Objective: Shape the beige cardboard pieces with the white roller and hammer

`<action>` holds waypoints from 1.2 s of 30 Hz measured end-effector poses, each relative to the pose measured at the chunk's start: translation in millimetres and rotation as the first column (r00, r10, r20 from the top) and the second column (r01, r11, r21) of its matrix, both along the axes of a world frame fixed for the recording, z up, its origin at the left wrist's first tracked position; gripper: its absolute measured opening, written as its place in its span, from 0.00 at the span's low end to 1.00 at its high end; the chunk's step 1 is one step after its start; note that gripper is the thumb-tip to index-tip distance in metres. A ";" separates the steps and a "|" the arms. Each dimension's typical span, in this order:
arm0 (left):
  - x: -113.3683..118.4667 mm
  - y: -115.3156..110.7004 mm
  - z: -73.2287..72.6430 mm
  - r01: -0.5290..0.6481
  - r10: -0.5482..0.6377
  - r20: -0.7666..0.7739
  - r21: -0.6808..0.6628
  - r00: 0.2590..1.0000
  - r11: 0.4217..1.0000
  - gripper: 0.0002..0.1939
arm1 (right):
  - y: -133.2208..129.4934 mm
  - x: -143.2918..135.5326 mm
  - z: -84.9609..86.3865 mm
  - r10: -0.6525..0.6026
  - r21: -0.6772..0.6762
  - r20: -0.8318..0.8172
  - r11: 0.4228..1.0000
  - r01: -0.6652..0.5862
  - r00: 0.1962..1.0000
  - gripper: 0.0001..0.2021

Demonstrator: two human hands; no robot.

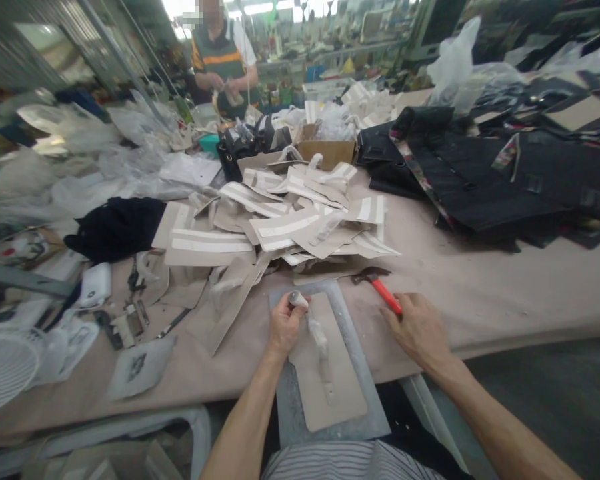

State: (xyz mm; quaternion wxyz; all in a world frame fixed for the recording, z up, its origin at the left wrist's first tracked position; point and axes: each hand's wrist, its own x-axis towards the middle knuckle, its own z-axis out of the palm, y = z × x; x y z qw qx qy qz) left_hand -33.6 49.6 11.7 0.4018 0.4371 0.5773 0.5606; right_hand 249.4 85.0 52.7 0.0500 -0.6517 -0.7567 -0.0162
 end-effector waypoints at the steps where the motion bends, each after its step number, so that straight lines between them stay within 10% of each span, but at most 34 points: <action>1: 0.6 0.2 0.7 -0.004 0.004 0.003 -0.001 1.000 1.000 0.13 | 3.9 9.7 -3.5 -0.032 -0.042 0.032 0.999 0.034 0.999 0.18; 10: 5.2 0.3 4.4 0.012 -0.014 -0.066 -0.022 0.998 1.000 0.12 | 19.7 22.4 -16.1 -0.237 -0.410 -0.273 0.905 0.110 0.933 0.06; 16: 3.1 3.8 5.0 0.079 -0.080 -0.197 -0.014 0.977 0.997 0.09 | 16.4 -2.1 21.4 -0.637 -0.758 -0.628 0.629 -0.169 0.446 0.06; 19: 3.0 3.8 6.1 0.113 -0.104 -0.258 0.019 0.960 0.993 0.07 | -0.8 -20.3 50.6 -0.488 -0.622 -0.747 0.753 -0.215 0.452 0.09; 22: 4.1 1.6 5.5 0.129 -0.105 -0.308 0.059 0.946 0.990 0.07 | -16.7 -38.4 72.9 -0.033 -0.236 -0.804 0.934 -0.268 0.594 0.13; 27: 5.1 -0.7 1.1 0.132 -0.096 -0.355 0.079 0.930 0.988 0.07 | -19.9 -54.1 81.1 0.459 0.034 -0.371 0.875 -0.482 0.807 0.10; 31: 4.9 -0.5 0.8 0.146 -0.106 -0.369 0.082 0.923 0.986 0.08 | -9.5 -54.4 123.1 0.531 0.140 -0.315 0.846 -0.515 0.787 0.10; 36: 5.4 -1.6 4.1 0.139 -0.110 -0.345 0.060 0.932 0.988 0.08 | -15.2 -63.2 156.7 0.367 0.444 -0.497 0.886 -0.134 0.786 0.13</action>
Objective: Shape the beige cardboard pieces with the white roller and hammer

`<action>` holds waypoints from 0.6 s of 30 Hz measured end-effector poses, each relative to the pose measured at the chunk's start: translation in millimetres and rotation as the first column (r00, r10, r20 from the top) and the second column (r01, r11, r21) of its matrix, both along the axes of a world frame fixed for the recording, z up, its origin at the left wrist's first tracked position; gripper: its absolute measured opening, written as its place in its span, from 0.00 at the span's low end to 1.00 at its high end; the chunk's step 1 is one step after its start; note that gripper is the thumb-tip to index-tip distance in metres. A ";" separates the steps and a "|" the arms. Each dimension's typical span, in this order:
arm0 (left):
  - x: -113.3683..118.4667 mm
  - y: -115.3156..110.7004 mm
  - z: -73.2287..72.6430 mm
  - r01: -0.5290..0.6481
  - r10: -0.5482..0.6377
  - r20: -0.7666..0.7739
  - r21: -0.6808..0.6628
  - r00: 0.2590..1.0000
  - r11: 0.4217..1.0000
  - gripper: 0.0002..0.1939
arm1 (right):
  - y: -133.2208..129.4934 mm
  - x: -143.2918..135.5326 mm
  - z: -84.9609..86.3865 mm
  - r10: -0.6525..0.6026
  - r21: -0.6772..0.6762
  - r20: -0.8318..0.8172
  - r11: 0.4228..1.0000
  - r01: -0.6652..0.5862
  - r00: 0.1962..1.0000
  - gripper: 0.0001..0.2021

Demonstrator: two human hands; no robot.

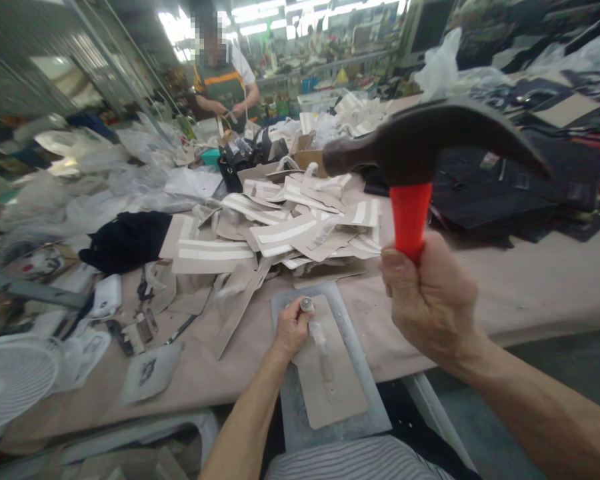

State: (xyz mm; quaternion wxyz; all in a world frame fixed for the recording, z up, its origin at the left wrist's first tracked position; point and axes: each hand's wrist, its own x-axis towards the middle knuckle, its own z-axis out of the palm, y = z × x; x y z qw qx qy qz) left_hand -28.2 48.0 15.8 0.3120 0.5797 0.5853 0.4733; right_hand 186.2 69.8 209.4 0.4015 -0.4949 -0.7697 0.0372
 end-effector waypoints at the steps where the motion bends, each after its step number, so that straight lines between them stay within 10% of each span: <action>1: 0.1 -0.3 0.1 0.001 -0.001 0.002 -0.003 1.000 1.000 0.08 | -3.5 -0.6 -9.5 0.023 -0.062 0.051 0.998 -0.020 0.998 0.13; 6: 1.0 -0.9 -1.0 0.008 -0.008 0.013 0.006 1.000 1.000 0.10 | -11.0 14.5 -78.9 0.376 -0.472 0.376 0.864 -0.174 0.847 0.07; 14: 2.5 -2.1 3.3 0.007 -0.008 0.034 0.032 0.999 0.999 0.07 | 15.5 52.9 -122.4 0.255 -0.668 0.454 0.732 0.136 0.853 0.14; 18: 3.4 -2.7 2.3 0.002 -0.005 0.065 0.046 0.998 0.999 0.07 | 16.2 47.5 -137.1 0.104 -0.487 0.532 0.849 0.204 0.840 0.15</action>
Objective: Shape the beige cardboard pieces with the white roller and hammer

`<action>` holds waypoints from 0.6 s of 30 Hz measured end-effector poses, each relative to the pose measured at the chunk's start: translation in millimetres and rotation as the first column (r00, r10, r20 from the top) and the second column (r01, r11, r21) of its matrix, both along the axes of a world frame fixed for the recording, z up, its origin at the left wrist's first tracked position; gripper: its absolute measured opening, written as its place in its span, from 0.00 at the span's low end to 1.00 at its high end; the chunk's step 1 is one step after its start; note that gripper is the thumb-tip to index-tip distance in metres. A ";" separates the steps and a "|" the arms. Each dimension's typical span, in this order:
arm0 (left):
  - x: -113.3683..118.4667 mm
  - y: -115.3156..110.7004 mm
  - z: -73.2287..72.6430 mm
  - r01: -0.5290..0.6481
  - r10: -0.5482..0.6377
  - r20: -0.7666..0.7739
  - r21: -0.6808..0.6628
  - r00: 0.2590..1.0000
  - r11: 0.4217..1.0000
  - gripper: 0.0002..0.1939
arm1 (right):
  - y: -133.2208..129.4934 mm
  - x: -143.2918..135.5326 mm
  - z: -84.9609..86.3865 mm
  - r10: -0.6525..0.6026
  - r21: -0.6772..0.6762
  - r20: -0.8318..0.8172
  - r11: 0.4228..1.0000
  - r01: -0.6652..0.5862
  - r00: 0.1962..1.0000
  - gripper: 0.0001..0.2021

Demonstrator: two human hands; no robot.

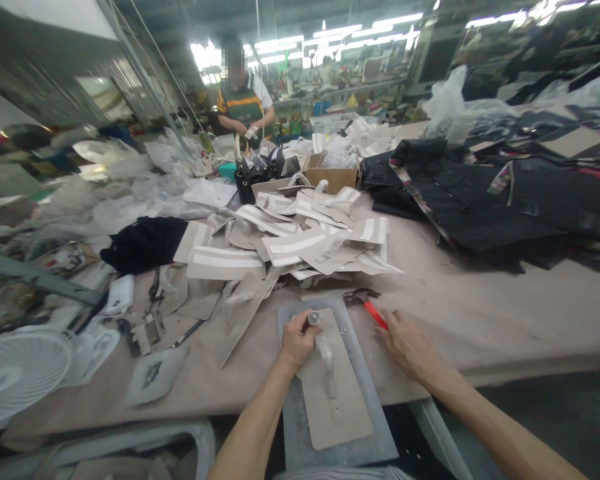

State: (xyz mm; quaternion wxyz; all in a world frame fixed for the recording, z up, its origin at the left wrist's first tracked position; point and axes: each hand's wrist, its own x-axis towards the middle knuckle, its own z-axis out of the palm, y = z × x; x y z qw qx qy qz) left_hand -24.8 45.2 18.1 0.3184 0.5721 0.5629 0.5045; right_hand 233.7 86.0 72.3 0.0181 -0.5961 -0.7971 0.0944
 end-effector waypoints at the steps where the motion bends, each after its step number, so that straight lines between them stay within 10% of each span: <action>1: 0.9 0.1 0.3 -0.007 0.007 0.008 -0.002 1.000 1.000 0.06 | -5.2 -9.2 0.6 0.018 0.080 -0.054 0.997 -0.014 0.998 0.18; 7: 5.7 6.6 3.8 -0.113 0.127 0.198 -0.082 0.972 0.990 0.08 | -59.9 -93.5 -1.5 0.258 -0.053 -0.418 0.950 -0.307 0.871 0.23; 11: -5.6 3.9 0.7 -0.424 0.441 0.427 -0.140 0.789 0.895 0.12 | -49.1 -96.2 -4.4 0.132 -0.131 -0.447 0.969 -0.211 0.885 0.19; 18: -2.6 -23.3 -4.3 -0.407 0.408 0.306 -0.069 0.860 0.911 0.09 | -7.9 -122.4 87.0 -0.241 -0.238 -0.866 0.969 0.062 0.439 0.21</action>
